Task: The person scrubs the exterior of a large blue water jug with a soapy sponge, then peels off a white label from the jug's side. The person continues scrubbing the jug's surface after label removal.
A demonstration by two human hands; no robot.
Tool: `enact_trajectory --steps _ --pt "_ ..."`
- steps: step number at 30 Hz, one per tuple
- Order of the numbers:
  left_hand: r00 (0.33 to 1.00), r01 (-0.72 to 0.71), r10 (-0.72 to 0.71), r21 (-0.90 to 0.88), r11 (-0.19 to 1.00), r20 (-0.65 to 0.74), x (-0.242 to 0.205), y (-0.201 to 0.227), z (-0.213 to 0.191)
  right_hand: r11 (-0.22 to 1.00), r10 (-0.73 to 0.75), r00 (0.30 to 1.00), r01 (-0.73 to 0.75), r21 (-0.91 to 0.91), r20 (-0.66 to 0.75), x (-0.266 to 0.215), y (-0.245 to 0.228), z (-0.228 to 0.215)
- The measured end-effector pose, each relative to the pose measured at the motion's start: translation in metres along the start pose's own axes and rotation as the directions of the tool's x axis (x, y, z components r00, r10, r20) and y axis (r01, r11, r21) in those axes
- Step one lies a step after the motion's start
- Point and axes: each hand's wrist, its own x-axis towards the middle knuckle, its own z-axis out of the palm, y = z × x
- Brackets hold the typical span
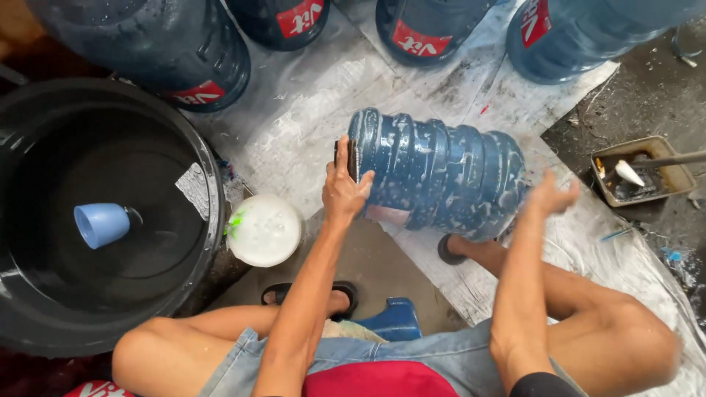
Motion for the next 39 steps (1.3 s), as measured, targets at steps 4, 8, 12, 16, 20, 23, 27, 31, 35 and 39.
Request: enact_trajectory --steps 4,8,12,16,20,23,27,31,35,39 --pt "1.000 0.023 -0.023 -0.023 0.999 -0.013 0.012 -0.002 0.002 -0.241 0.837 -0.024 -0.913 0.329 0.547 -0.015 -0.012 -0.024" --pt "0.969 0.247 -0.244 -0.182 0.952 0.038 -0.002 -0.001 -0.013 -0.164 0.825 0.042 -0.936 0.310 0.563 -0.026 -0.019 -0.004" --pt "0.938 0.343 -0.347 -0.185 0.921 0.007 -0.013 0.006 -0.018 0.017 0.872 0.082 -0.990 0.138 0.482 -0.023 0.012 0.014" --pt "0.920 0.361 -0.379 0.158 0.919 0.097 0.016 0.010 -0.029 0.279 0.910 0.210 -0.948 -0.152 0.356 -0.028 0.034 0.017" --pt "0.896 0.351 -0.398 0.236 0.906 0.195 0.053 -0.011 -0.032 0.475 0.877 0.376 -0.775 -0.416 0.299 -0.036 0.037 0.036" --pt "0.932 0.219 -0.261 0.183 0.958 0.253 0.084 -0.035 -0.005 0.958 -0.269 0.863 0.194 0.212 0.427 -0.003 -0.157 -0.002" --pt "0.958 0.168 -0.208 0.203 0.965 0.197 0.078 -0.017 0.003 0.927 -0.301 0.581 0.364 0.090 0.756 -0.068 -0.230 0.028" --pt "1.000 0.008 -0.008 0.008 1.000 0.004 -0.034 0.022 -0.035 0.975 -0.161 0.569 0.220 0.040 0.806 -0.058 -0.237 0.041" --pt "0.991 -0.080 0.082 0.026 0.996 -0.105 -0.118 -0.045 -0.003 0.979 -0.190 0.570 0.174 0.108 0.800 -0.046 -0.243 0.046" --pt "0.951 -0.193 0.190 0.013 0.981 -0.243 -0.003 -0.010 -0.008 0.973 -0.200 0.543 0.209 0.100 0.815 -0.055 -0.231 0.036"
